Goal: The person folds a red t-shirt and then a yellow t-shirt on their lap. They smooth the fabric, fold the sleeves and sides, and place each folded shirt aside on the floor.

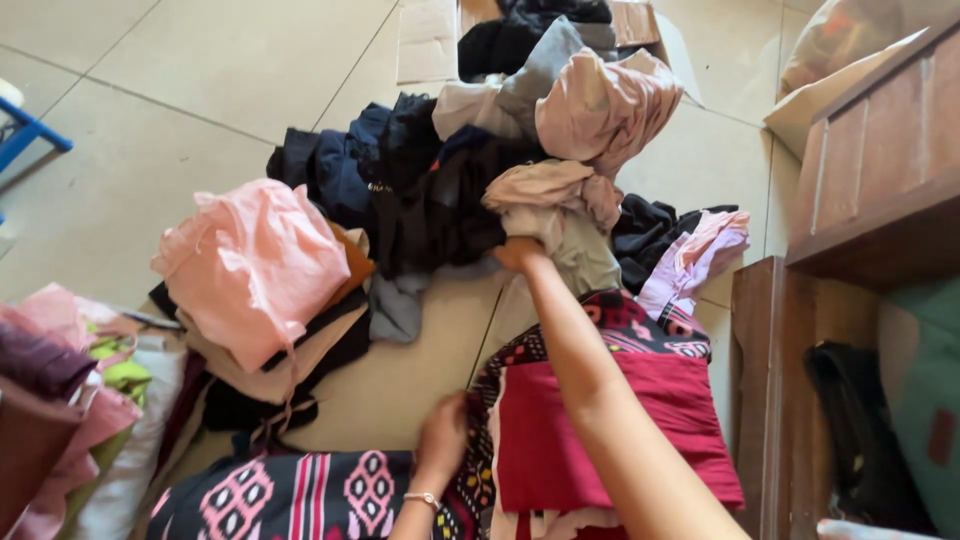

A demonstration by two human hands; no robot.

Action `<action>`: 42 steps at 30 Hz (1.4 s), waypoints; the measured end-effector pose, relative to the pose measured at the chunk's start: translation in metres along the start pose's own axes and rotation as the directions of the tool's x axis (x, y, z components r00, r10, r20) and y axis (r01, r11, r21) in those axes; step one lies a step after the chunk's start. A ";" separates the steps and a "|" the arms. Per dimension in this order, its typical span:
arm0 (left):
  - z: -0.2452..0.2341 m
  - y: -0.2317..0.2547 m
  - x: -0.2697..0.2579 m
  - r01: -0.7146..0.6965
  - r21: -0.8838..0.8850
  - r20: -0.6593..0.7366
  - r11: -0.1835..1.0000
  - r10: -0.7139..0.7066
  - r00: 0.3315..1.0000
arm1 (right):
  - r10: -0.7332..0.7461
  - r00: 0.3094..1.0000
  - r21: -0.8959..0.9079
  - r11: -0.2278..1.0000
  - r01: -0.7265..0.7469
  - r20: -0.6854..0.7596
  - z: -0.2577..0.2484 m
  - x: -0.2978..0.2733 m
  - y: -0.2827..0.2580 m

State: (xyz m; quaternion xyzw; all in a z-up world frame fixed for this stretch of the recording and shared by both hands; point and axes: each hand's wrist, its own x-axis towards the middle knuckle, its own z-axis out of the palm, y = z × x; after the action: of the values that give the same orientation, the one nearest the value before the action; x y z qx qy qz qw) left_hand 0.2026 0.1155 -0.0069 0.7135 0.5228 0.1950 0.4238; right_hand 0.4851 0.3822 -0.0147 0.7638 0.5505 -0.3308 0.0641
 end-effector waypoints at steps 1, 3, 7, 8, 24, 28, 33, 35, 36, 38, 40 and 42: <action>-0.004 -0.004 0.008 0.067 0.137 -0.145 0.988 -0.047 0.988 | -0.032 0.999 -0.097 0.995 0.030 -0.018 0.012 0.035 0.014; -0.021 -0.006 0.039 0.007 0.336 -0.265 0.942 0.088 0.960 | -0.118 0.992 -0.257 0.959 0.122 0.033 0.034 0.054 0.020; -0.027 -0.013 0.092 0.011 0.597 -0.349 0.802 0.248 0.904 | -0.246 0.938 -0.179 0.939 0.292 0.243 0.017 0.011 0.014; -0.024 -0.011 0.096 0.002 0.597 -0.337 0.802 0.249 0.908 | -0.237 0.940 -0.172 0.944 0.282 0.245 0.007 -0.011 0.013; -0.014 0.056 -0.027 0.370 -0.601 0.323 0.709 -0.209 0.923 | -0.690 0.689 -0.320 0.719 0.617 -0.221 0.071 -0.391 0.043; -0.035 0.097 -0.053 0.369 -0.892 0.351 0.263 -0.112 0.929 | -0.542 0.574 0.096 0.671 0.735 -0.613 0.091 -0.380 0.073; -0.002 0.059 -0.058 0.330 -0.684 0.268 0.651 -0.197 0.943 | 0.660 0.637 0.762 0.625 -0.170 -0.399 -0.022 -0.407 0.169; 0.003 0.056 -0.058 0.321 -0.624 0.255 0.713 -0.202 0.946 | 0.953 0.291 0.878 0.206 -0.432 -0.081 -0.043 -0.427 0.196; 0.004 0.058 -0.058 0.337 -0.522 0.262 0.784 -0.229 0.938 | 0.847 0.331 0.877 0.470 -0.100 -0.416 -0.039 -0.441 0.200; 0.004 0.068 -0.058 0.347 -0.415 0.268 0.841 -0.252 0.930 | 0.658 0.248 0.703 0.672 0.232 -0.711 -0.023 -0.457 0.222; 0.002 0.085 -0.061 0.366 -0.199 0.200 0.909 -0.328 0.923 | 0.273 0.193 0.285 0.958 0.033 -0.942 0.002 -0.464 0.258; -0.007 0.094 -0.063 0.393 -0.199 0.309 0.898 -0.323 0.895 | 0.142 0.186 0.161 0.983 0.087 -0.972 0.014 -0.470 0.239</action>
State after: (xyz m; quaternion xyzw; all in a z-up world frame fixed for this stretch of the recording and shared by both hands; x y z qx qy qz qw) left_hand 0.2290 0.0523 0.0832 0.5629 0.5540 0.0805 0.6081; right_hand 0.6075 -0.0922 0.1813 0.8109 0.4184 0.1857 -0.3646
